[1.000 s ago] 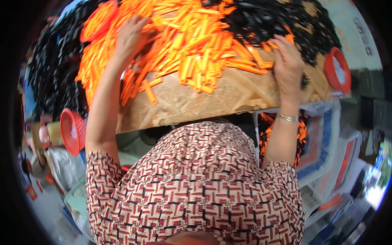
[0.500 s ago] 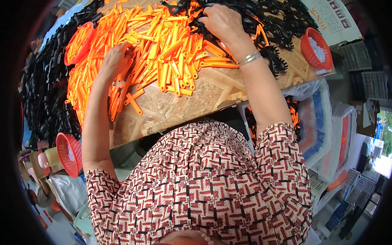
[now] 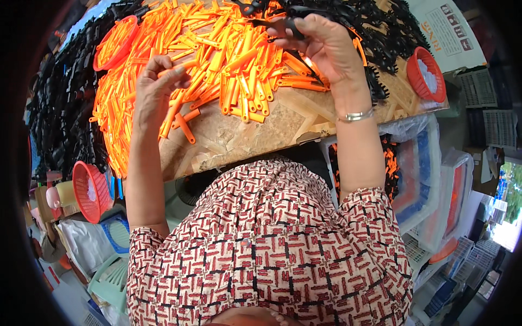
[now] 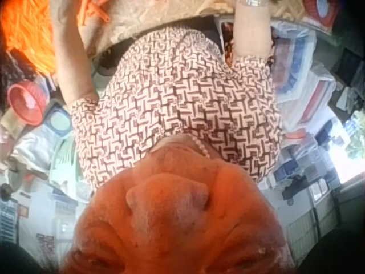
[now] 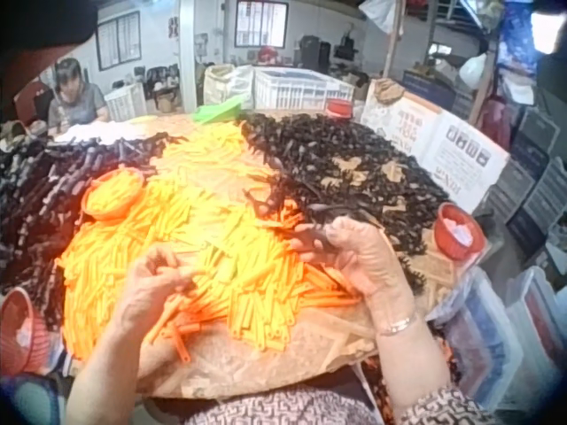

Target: The person assembles orange plastic handles with black plastic heads on a wooden workbench. They insert the handle into the head and use a small hammer to secure the connection. The person handles the parts one at a time, repeatedly picking up components and striking them together.

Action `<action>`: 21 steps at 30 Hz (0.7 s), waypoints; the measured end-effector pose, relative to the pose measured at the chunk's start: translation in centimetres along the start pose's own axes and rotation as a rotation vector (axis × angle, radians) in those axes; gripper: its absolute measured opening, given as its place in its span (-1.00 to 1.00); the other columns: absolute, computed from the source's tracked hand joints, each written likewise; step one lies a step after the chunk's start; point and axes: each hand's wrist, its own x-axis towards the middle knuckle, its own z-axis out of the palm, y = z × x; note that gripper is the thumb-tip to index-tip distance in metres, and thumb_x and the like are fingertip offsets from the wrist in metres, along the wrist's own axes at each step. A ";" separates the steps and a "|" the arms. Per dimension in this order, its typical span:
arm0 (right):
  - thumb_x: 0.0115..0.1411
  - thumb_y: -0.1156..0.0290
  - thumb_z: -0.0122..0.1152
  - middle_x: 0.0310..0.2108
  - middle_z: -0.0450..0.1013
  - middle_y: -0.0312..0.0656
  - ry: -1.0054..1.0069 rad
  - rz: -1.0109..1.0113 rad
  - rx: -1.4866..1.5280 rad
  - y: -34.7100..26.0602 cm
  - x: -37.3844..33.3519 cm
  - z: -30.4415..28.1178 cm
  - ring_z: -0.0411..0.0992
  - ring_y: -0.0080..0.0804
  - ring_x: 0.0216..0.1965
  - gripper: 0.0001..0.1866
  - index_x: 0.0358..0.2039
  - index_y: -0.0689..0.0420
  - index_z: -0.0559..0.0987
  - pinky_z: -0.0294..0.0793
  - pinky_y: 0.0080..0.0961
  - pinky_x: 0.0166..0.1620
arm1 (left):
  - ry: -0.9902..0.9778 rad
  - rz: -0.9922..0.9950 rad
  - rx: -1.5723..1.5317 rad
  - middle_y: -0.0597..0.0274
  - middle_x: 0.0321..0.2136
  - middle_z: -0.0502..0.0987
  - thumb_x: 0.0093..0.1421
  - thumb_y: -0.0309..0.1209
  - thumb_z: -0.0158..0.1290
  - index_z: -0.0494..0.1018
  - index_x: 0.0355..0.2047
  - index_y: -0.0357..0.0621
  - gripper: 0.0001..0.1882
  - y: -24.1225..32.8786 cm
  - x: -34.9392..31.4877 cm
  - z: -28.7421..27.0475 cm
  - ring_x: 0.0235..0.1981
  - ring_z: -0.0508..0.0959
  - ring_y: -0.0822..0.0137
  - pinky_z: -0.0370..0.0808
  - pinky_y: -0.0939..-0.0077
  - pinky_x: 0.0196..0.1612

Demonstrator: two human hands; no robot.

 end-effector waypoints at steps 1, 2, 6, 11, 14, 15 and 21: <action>0.36 0.36 0.21 0.09 0.49 0.31 -0.039 0.020 0.081 0.3 -0.9 0.2 0.53 0.17 0.12 -0.74 -0.44 0.24 0.52 0.70 -0.20 0.06 | -0.017 0.005 -0.051 0.11 -0.26 0.63 0.25 -0.57 0.23 0.42 -0.28 -0.14 -0.82 -0.1 -0.7 1.0 -0.30 0.69 0.33 0.67 0.46 -0.26; 0.35 0.35 0.23 0.10 0.46 0.36 -0.061 0.054 0.171 1.0 -1.6 0.5 0.48 0.28 0.16 -0.73 -0.44 0.26 0.52 0.72 -0.20 0.02 | -0.033 0.011 -0.101 0.10 -0.25 0.64 0.26 -0.57 0.22 0.41 -0.29 -0.13 -0.82 0.1 -1.4 2.4 -0.29 0.69 0.31 0.67 0.45 -0.26; 0.33 0.41 0.20 -0.39 0.54 -0.04 -0.073 0.188 0.473 3.6 -4.2 2.9 0.52 0.34 0.08 -0.76 -0.46 0.26 0.52 0.75 -0.11 -0.02 | -0.082 0.104 -0.008 0.15 -0.20 0.64 0.29 -0.56 0.20 0.50 -0.16 -0.24 -0.85 0.3 -2.5 4.8 -0.26 0.69 0.35 0.68 0.45 -0.21; 0.28 0.36 0.25 -0.21 0.58 0.24 0.106 0.297 0.501 5.5 -5.6 3.4 0.55 0.26 0.06 -0.77 -0.43 0.25 0.53 0.76 -0.09 -0.04 | -0.048 0.081 0.450 0.37 -0.32 0.62 0.31 -0.48 0.24 0.59 0.02 -0.24 -0.72 0.1 -3.1 6.0 -0.39 0.55 0.60 0.51 0.71 -0.34; 0.20 0.43 0.24 -0.04 0.51 0.40 -0.048 0.325 0.538 6.5 -5.9 2.6 0.60 0.19 -0.02 -0.83 -0.30 0.29 0.56 0.76 -0.11 -0.06 | -0.070 0.136 0.472 0.42 -0.35 0.60 0.31 -0.47 0.24 0.62 -0.03 -0.22 -0.76 -0.2 -3.6 5.6 -0.43 0.50 0.64 0.42 0.75 -0.39; 0.15 0.50 0.19 0.05 0.46 0.42 -0.087 0.277 0.563 6.6 -5.9 3.5 0.62 0.06 -0.13 -0.66 -0.07 0.37 0.54 0.73 -0.30 -0.22 | -0.075 0.113 0.413 0.43 -0.35 0.60 0.31 -0.46 0.24 0.62 -0.03 -0.22 -0.76 -0.1 -3.8 5.4 -0.43 0.50 0.64 0.42 0.76 -0.39; 0.24 0.45 0.17 0.02 0.50 0.28 -0.127 0.370 0.558 7.3 -6.6 4.1 0.51 -0.30 -0.29 -0.48 0.19 0.39 0.44 0.53 -0.55 -0.35 | -0.180 0.381 0.647 0.39 -0.41 0.57 0.26 -0.50 0.27 0.64 -0.05 -0.24 -0.75 0.8 -4.0 4.4 -0.41 0.45 0.57 0.38 0.65 -0.38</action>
